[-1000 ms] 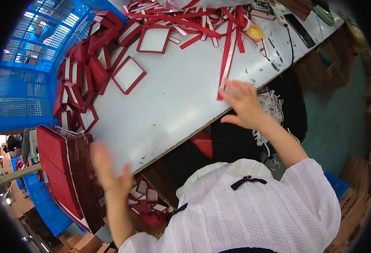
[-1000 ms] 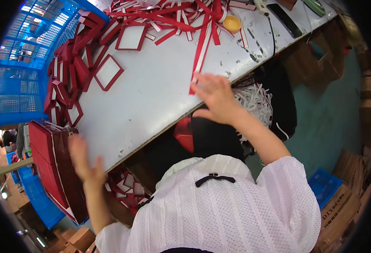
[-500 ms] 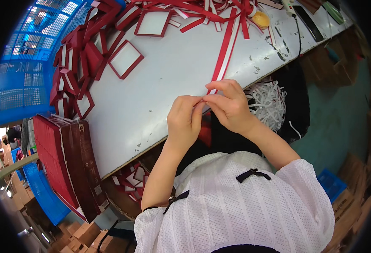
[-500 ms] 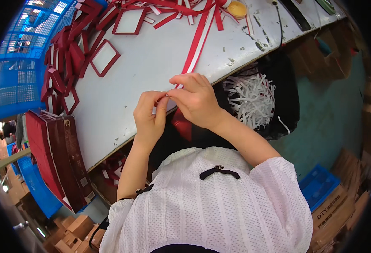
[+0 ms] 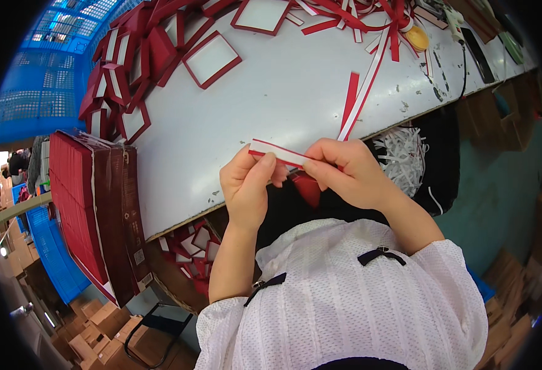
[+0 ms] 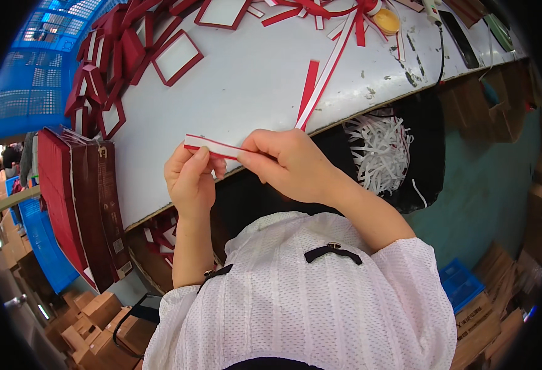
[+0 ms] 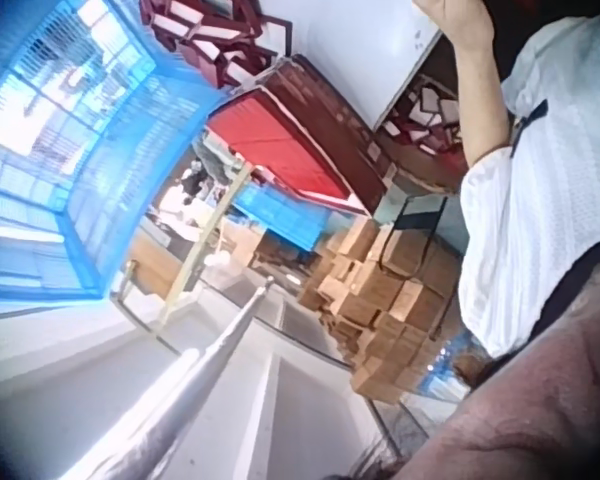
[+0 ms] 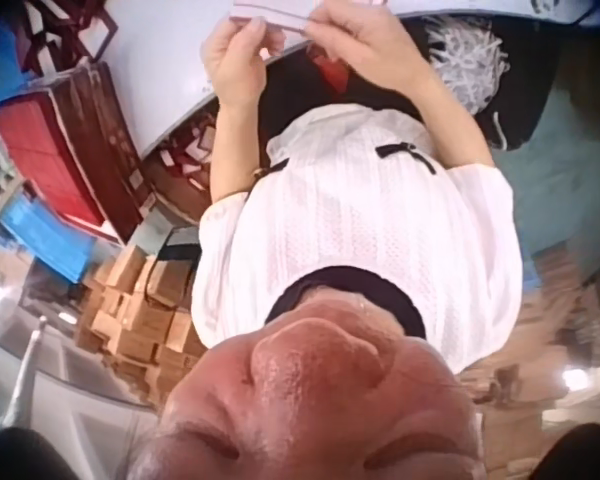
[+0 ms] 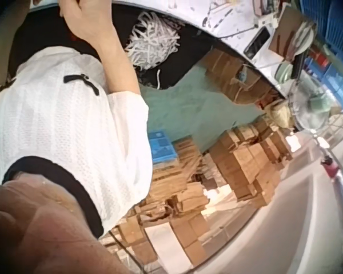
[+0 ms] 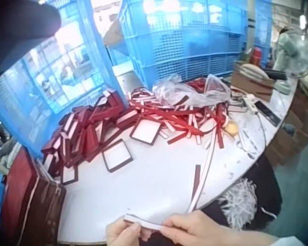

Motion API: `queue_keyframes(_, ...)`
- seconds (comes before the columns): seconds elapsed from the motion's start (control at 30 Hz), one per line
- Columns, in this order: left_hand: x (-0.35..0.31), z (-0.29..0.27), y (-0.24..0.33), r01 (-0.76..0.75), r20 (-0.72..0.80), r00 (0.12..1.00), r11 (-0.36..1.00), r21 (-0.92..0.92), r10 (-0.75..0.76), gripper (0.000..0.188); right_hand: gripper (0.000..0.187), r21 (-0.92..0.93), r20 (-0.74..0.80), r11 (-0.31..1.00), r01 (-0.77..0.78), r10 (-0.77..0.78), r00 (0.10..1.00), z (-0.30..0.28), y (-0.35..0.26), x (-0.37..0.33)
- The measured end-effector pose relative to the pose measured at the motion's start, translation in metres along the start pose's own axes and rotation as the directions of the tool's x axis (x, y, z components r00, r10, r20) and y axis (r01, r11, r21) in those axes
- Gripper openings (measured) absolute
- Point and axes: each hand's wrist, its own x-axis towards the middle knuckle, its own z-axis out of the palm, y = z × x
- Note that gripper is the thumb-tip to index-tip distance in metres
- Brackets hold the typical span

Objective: The person repeatedly picks up small red boxes and red ribbons from a table. They wrap each ribbon around a box, tuck the ends, and place the finished box into a stack. The process is repeated for multiple boxes throughout the clip.

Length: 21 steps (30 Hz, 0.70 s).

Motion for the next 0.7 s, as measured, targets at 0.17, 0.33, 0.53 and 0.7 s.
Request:
queue_keyframes(0.17,-0.015,-0.010,0.009,0.019,0.008,1.000,0.999,0.039,-0.019,0.017,0.019,-0.452,-0.358,0.816,0.360,-0.536,0.764,0.010,0.020,-0.007)
queue_keyframes(0.33,-0.024,0.020,0.006,-0.011,0.051,0.999,0.977,0.213,0.000,0.018,0.025,-0.811,-0.083,0.390,0.436,-0.814,0.574,0.021,0.002,-0.007)
queue_keyframes(0.53,-0.024,0.018,-0.002,-0.472,0.414,0.881,0.490,0.733,0.230,0.004,0.018,-0.845,0.054,0.324,0.425,-0.740,0.671,0.016,0.014,-0.024)
queue_keyframes(0.7,-0.036,0.026,-0.009,-0.605,0.464,0.796,0.479,0.636,0.389,0.009,0.004,-0.635,-0.328,0.608,0.477,-0.771,0.547,0.009,0.032,-0.042)
